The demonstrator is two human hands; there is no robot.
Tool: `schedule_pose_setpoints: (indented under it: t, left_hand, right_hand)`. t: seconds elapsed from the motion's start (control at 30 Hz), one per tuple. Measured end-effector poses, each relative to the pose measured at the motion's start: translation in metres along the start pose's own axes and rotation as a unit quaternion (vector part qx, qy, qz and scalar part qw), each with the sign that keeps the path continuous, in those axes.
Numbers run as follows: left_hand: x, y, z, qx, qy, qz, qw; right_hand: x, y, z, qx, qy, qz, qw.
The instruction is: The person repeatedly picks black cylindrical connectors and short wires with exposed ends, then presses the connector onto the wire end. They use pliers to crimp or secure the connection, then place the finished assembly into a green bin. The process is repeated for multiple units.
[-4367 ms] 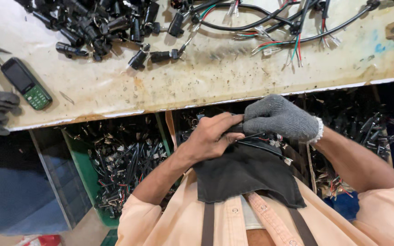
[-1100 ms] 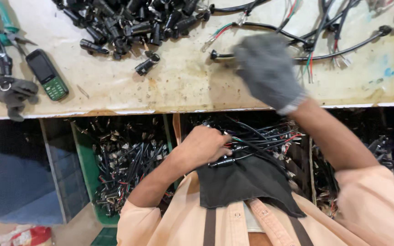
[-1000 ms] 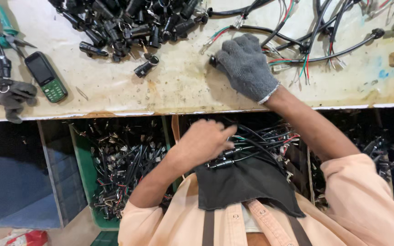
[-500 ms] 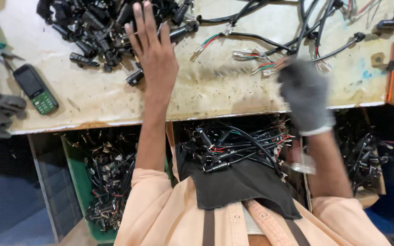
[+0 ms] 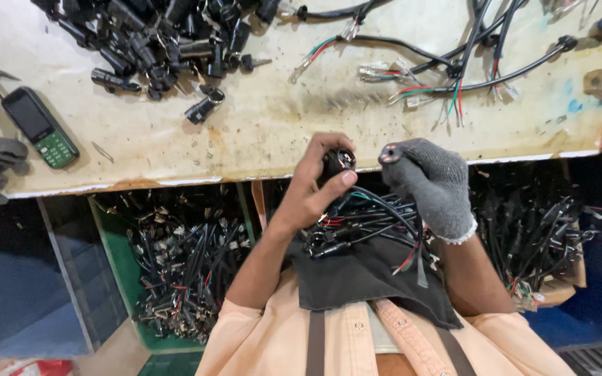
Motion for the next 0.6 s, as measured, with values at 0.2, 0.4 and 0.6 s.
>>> schedule_pose_setpoints:
  t: [0.2, 0.4, 0.6]
  left_hand:
    - [0.012, 0.018, -0.002, -0.193, -0.046, -0.053, 0.979]
    - [0.015, 0.02, -0.014, -0.264, -0.082, -0.076, 0.958]
    - [0.029, 0.013, -0.021, -0.254, -0.163, -0.071, 0.951]
  right_hand:
    - [0.023, -0.047, -0.018, 0.389, -0.001, 0.221, 0.894]
    - [0.017, -0.043, -0.029, 0.432, -0.158, 0.289, 0.839]
    - [-0.002, 0.009, -0.011, 0.228, -0.319, 0.041, 0.919]
Point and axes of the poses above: each hand's wrist, its own x-axis away from the middle knuckle, its own z-axis out of the back of the hand, y = z × x, the point moved 6 cm from there along -x, towards the middle knuckle, and after that the axes turned 4 degrees about -z, right-handed, at the moved point
